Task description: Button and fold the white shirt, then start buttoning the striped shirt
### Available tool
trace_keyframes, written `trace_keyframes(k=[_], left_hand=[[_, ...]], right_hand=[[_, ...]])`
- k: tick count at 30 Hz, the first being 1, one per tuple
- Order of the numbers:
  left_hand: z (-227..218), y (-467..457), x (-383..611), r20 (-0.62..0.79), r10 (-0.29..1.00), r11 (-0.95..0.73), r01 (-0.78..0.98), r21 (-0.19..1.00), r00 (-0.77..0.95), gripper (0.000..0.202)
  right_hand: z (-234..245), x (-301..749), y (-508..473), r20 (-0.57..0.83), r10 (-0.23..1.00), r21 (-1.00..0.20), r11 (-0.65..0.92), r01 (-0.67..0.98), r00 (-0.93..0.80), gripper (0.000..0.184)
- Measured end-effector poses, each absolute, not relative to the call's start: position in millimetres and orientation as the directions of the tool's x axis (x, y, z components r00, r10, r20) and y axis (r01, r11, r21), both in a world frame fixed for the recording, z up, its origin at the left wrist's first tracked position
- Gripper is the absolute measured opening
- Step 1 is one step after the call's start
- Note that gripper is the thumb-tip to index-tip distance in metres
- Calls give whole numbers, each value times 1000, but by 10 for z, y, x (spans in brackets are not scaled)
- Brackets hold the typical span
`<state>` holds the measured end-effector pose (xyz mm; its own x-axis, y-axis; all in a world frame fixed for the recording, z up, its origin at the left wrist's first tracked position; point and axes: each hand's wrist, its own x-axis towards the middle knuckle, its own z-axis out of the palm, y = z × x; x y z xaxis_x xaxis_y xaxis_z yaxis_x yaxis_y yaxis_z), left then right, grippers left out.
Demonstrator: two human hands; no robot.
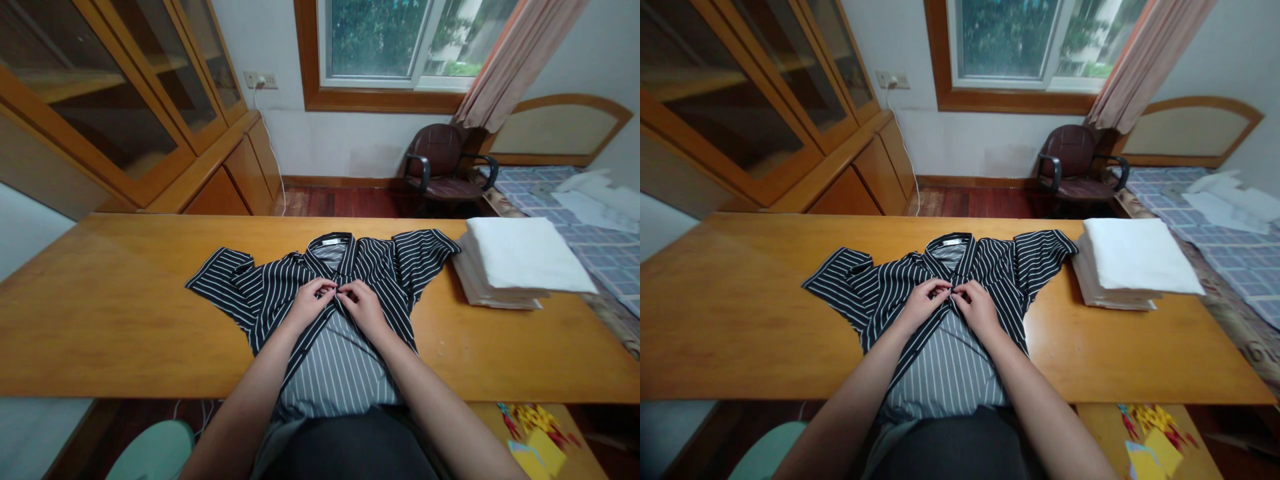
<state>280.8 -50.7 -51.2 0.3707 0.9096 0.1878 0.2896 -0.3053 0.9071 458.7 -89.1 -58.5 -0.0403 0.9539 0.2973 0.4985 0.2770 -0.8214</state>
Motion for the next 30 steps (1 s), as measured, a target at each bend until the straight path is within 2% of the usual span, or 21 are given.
trace_keyframes(k=[15,30], left_hand=[[-484,-520,2851,139,925,-264,336,904,354,11],[-562,-484,2828,128,950,-213,292,932,286,16]], right_hand=[[-634,4581,-891,289,955,-806,279,522,-64,3],[-580,4581,-894,267,963,-836,249,490,-34,10]])
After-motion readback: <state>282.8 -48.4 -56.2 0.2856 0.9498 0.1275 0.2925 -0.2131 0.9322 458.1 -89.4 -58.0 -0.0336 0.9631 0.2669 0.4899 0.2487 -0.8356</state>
